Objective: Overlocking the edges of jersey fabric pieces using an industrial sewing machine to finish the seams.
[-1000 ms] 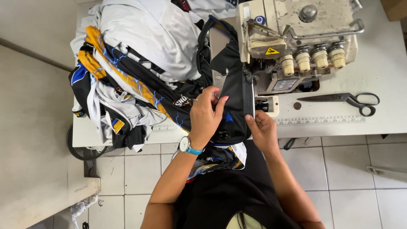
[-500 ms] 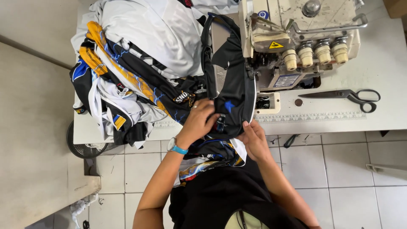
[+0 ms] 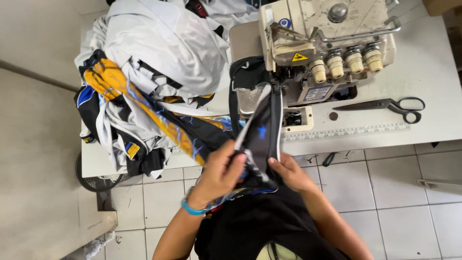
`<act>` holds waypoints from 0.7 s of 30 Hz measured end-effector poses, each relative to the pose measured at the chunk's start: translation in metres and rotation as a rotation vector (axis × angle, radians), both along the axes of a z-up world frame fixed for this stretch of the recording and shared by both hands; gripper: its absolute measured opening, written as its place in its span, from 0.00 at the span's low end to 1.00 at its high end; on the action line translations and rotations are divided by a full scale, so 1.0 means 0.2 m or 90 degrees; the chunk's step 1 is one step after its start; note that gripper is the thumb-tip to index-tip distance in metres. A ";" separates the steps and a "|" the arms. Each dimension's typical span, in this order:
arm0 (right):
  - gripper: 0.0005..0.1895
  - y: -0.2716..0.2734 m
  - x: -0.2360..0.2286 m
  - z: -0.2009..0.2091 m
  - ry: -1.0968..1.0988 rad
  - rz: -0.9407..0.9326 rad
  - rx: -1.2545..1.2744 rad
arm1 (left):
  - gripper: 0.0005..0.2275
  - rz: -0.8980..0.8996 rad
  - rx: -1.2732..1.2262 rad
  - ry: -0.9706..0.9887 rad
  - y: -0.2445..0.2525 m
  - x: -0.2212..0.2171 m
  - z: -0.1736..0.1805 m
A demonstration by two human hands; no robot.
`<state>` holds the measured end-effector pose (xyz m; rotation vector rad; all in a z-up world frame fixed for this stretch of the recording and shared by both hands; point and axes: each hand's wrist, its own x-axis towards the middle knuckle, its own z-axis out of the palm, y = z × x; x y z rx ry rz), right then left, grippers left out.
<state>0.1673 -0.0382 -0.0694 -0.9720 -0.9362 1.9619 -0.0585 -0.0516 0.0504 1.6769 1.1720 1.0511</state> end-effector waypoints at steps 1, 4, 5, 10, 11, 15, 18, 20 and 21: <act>0.10 0.00 -0.01 0.01 -0.035 -0.022 0.074 | 0.05 0.042 -0.012 -0.005 -0.01 -0.06 -0.02; 0.08 -0.06 0.04 -0.15 -0.083 -0.078 0.174 | 0.06 0.096 -0.025 0.018 0.03 -0.18 -0.01; 0.07 -0.11 0.07 -0.24 -0.097 -0.106 0.192 | 0.07 0.112 -0.034 0.046 0.03 -0.21 0.01; 0.10 -0.26 0.17 -0.41 -0.014 -0.205 0.216 | 0.07 0.143 -0.002 0.155 0.09 -0.22 -0.03; 0.09 -0.29 0.16 -0.45 0.040 -0.254 0.215 | 0.07 0.142 0.010 0.173 0.10 -0.22 -0.06; 0.08 -0.18 0.13 -0.31 -0.026 -0.196 0.247 | 0.08 0.172 0.050 0.191 0.17 -0.19 -0.03; 0.08 -0.12 0.11 -0.28 -0.032 -0.201 0.256 | 0.09 0.205 0.104 0.240 0.24 -0.19 -0.05; 0.06 -0.05 0.09 -0.22 -0.055 -0.209 0.259 | 0.10 0.241 0.152 0.270 0.30 -0.18 -0.06; 0.06 -0.02 0.09 -0.23 -0.055 -0.209 0.261 | 0.10 0.241 0.153 0.269 0.33 -0.17 -0.06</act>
